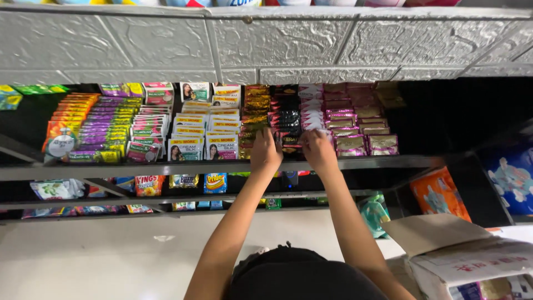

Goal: Stocking various product sachets from a cardboard box onto grocery store shelves.

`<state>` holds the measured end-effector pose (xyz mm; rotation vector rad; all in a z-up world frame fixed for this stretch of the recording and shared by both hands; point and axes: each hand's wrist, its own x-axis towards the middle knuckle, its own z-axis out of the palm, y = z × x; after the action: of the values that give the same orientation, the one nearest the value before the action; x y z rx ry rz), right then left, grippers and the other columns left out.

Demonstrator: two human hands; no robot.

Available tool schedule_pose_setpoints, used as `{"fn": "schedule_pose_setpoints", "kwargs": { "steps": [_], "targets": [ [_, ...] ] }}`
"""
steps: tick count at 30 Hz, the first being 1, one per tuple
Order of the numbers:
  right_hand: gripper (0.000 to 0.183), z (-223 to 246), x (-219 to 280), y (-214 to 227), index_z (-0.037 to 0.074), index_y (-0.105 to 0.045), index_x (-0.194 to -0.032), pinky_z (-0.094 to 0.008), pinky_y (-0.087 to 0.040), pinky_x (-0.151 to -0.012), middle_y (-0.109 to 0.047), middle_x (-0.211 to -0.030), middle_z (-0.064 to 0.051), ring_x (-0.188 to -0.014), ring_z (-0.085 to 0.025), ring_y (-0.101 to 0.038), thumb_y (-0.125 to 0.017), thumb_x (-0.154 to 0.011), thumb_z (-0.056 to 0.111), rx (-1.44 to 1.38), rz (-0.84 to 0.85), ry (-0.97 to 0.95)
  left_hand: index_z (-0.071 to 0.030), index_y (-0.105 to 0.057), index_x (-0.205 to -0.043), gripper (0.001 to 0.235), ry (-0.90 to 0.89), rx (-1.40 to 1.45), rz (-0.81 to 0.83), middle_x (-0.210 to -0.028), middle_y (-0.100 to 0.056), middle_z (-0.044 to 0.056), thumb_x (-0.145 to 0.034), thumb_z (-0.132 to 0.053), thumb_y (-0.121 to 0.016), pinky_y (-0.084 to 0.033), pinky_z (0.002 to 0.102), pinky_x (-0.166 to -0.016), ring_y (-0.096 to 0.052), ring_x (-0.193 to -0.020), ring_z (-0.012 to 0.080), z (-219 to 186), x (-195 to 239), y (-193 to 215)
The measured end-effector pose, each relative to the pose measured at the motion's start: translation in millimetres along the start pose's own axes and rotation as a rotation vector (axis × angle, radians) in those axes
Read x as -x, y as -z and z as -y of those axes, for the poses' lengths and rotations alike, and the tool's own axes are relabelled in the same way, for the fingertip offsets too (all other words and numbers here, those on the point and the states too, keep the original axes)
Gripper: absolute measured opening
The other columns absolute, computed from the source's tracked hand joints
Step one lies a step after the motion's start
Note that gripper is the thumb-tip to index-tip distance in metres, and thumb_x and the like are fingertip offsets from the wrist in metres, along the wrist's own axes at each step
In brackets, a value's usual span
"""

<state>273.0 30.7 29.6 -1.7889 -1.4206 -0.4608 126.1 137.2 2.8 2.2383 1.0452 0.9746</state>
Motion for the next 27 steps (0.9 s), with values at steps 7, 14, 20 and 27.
{"fn": "schedule_pose_setpoints", "kwargs": {
  "steps": [7, 14, 20, 27],
  "targets": [
    [0.014, -32, 11, -53, 0.007, -0.074, -0.093, -0.049, -0.054, -0.076, -0.071, -0.095, -0.017, -0.087, -0.04, -0.068, -0.068, -0.089, 0.019, -0.068, 0.441, -0.126, 0.0, -0.051, -0.123, 0.06, 0.058, -0.074, 0.151, -0.109, -0.06, 0.025, -0.074, -0.016, -0.081, -0.055, 0.053, -0.081, -0.063, -0.098, 0.046, 22, -8, -29],
    [0.014, -9, 4, -58, 0.013, -0.078, -0.091, -0.05, -0.055, -0.074, -0.073, -0.091, -0.019, -0.084, -0.04, -0.07, -0.068, -0.089, 0.023, 0.094, 0.553, -0.206, 0.0, -0.054, -0.127, 0.053, -0.105, -0.032, 0.067, -0.108, -0.06, 0.024, -0.079, -0.009, -0.072, -0.055, 0.053, -0.08, -0.063, -0.097, 0.0451, 17, 0, -9],
    [0.017, -24, 22, -85, 0.006, -0.076, -0.093, -0.051, -0.054, -0.073, -0.072, -0.092, -0.023, -0.085, -0.043, -0.069, -0.069, -0.08, 0.015, -0.109, 0.484, -0.177, -0.001, -0.055, -0.127, 0.05, -0.132, -0.154, 0.145, -0.112, -0.061, 0.021, -0.08, -0.008, -0.069, -0.054, 0.055, -0.078, -0.064, -0.099, 0.0411, 13, 8, 1],
    [0.021, 66, 18, 10, 0.005, -0.072, -0.101, -0.048, -0.05, -0.085, -0.07, -0.103, -0.016, -0.099, -0.038, -0.064, -0.067, -0.081, 0.007, -0.125, 0.214, -0.075, -0.002, -0.054, -0.133, 0.044, -0.367, 0.116, -0.043, -0.117, -0.059, 0.021, -0.089, 0.0, -0.061, -0.047, 0.054, -0.096, -0.057, -0.11, 0.042, -29, 31, 58]
  ]
}}
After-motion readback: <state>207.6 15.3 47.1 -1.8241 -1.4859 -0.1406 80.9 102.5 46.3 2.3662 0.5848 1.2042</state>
